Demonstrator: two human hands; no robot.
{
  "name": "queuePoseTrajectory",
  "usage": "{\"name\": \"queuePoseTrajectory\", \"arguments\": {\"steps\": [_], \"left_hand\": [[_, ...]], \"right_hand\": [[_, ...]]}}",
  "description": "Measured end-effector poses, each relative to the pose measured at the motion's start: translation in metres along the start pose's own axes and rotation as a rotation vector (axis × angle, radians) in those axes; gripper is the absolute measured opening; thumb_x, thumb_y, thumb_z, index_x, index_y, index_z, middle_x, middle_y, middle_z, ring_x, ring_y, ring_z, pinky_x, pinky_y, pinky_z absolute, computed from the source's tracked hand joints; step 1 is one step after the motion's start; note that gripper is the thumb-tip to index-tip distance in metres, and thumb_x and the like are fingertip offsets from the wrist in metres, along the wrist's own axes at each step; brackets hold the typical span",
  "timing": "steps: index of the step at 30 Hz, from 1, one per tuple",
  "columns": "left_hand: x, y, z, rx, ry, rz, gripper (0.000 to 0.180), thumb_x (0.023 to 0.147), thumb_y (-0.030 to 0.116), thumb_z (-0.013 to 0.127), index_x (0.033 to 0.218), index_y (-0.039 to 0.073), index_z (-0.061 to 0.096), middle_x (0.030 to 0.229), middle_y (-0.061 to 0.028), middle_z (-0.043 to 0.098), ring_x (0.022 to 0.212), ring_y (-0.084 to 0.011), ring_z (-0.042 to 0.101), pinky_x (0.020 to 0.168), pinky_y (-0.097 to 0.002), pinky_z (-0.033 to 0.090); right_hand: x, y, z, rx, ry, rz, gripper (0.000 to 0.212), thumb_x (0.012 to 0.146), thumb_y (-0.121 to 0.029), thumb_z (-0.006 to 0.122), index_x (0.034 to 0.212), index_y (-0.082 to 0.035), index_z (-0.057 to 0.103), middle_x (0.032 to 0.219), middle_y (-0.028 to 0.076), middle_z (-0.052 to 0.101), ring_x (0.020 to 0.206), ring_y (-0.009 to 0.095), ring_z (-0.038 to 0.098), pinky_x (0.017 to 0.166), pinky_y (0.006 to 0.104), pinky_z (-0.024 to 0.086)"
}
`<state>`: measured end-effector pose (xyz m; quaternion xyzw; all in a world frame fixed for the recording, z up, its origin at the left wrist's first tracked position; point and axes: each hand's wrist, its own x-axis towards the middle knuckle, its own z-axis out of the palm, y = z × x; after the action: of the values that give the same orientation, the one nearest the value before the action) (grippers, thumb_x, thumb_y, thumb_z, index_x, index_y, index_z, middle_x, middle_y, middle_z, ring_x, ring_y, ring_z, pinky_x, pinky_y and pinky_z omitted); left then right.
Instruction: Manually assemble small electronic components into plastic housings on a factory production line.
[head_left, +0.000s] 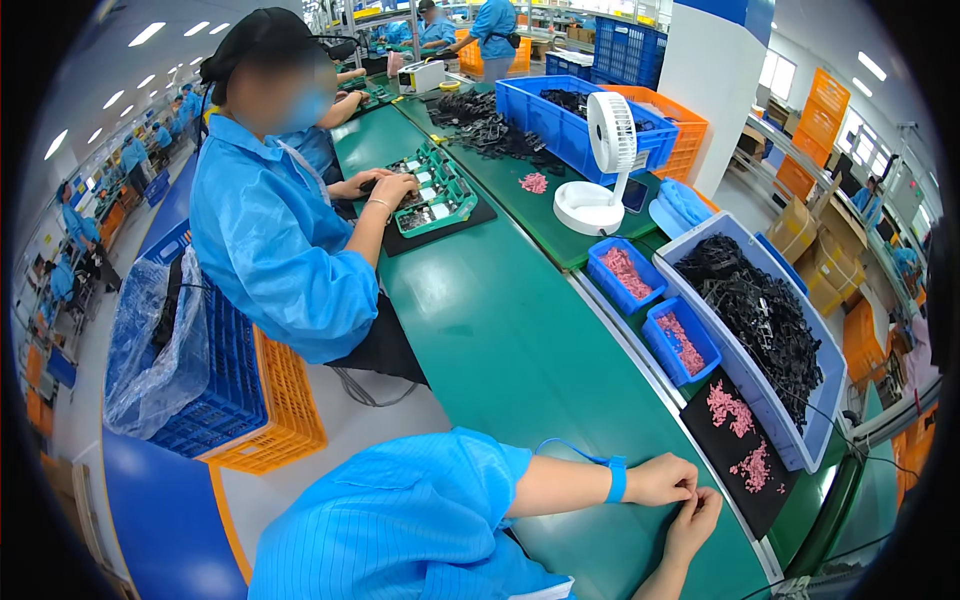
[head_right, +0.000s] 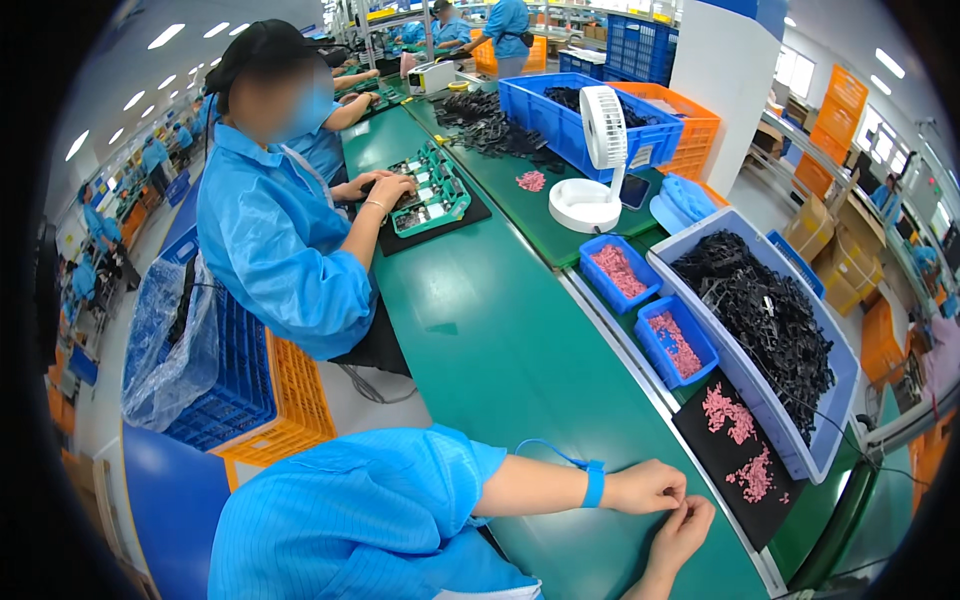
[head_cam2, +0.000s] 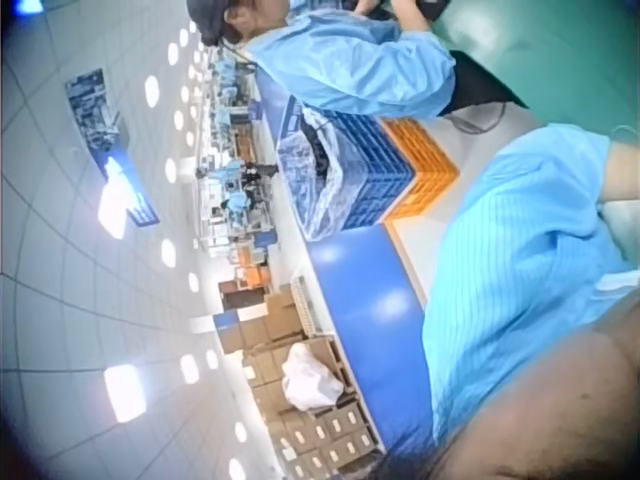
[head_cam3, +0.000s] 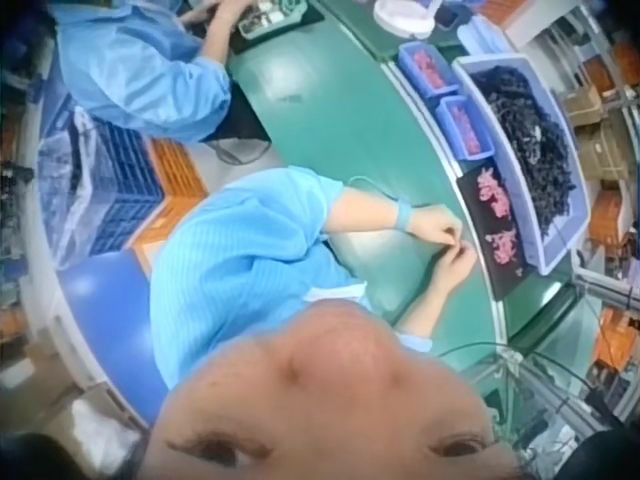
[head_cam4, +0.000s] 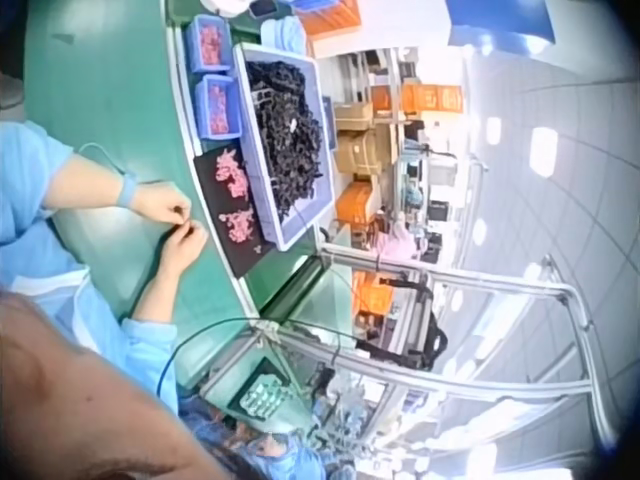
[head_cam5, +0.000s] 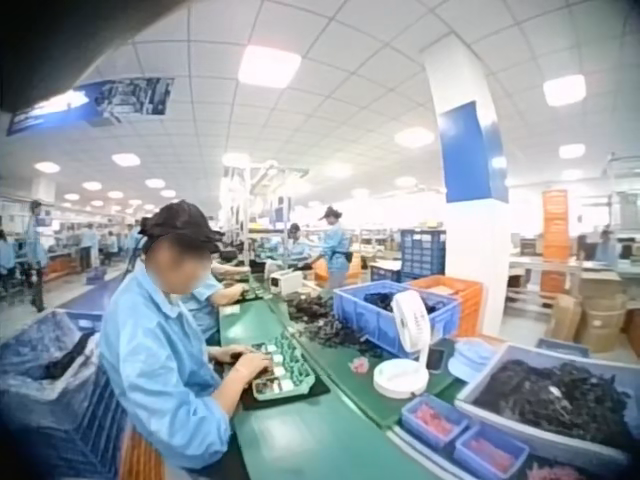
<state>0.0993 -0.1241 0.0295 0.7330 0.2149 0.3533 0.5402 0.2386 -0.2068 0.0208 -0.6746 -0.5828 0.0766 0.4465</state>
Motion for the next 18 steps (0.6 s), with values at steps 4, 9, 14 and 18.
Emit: {"name": "queuePoseTrajectory", "arguments": {"steps": [4, 9, 14, 18], "left_hand": [[0.008, -0.011, 0.005, 0.011, 0.016, -0.021, 0.013, 0.078, 0.014, 0.067, 0.079, 0.002, 0.061, 0.077, -0.0132, 0.064, 0.071, -0.0267, 0.063, 0.063, -0.0365, 0.049], [0.036, -0.036, -0.006, 0.089, 0.044, 0.039, 0.014, 0.078, 0.016, 0.067, 0.081, 0.003, 0.063, 0.077, -0.0143, 0.063, 0.070, -0.0273, 0.062, 0.062, -0.0369, 0.049], [0.063, -0.059, -0.012, 0.067, 0.027, -0.018, 0.007, 0.081, 0.007, 0.066, 0.085, 0.002, 0.064, 0.079, -0.0100, 0.063, 0.072, -0.0161, 0.061, 0.066, -0.0300, 0.051], [0.081, -0.069, -0.005, 0.035, -0.006, -0.090, 0.008, 0.083, 0.005, 0.066, 0.089, 0.001, 0.064, 0.084, -0.0070, 0.064, 0.073, -0.0112, 0.060, 0.066, -0.0264, 0.051]], "right_hand": [[0.006, 0.007, 0.002, -0.034, 0.009, -0.063, 0.004, 0.085, 0.000, 0.053, 0.085, 0.002, 0.049, 0.081, 0.011, 0.048, 0.072, 0.023, 0.048, 0.066, 0.0321, 0.042], [0.036, 0.019, 0.016, -0.040, 0.003, -0.067, 0.005, 0.083, 0.002, 0.055, 0.084, 0.001, 0.049, 0.083, 0.015, 0.050, 0.076, 0.030, 0.051, 0.070, 0.0354, 0.044], [0.065, 0.038, 0.029, -0.040, 0.004, -0.052, 0.006, 0.081, 0.003, 0.056, 0.084, 0.001, 0.051, 0.084, 0.016, 0.053, 0.078, 0.033, 0.053, 0.071, 0.0370, 0.045], [0.079, 0.057, 0.028, -0.024, 0.022, -0.051, 0.007, 0.079, 0.002, 0.059, 0.081, -0.001, 0.052, 0.083, 0.015, 0.056, 0.079, 0.034, 0.056, 0.071, 0.0388, 0.046]]}}
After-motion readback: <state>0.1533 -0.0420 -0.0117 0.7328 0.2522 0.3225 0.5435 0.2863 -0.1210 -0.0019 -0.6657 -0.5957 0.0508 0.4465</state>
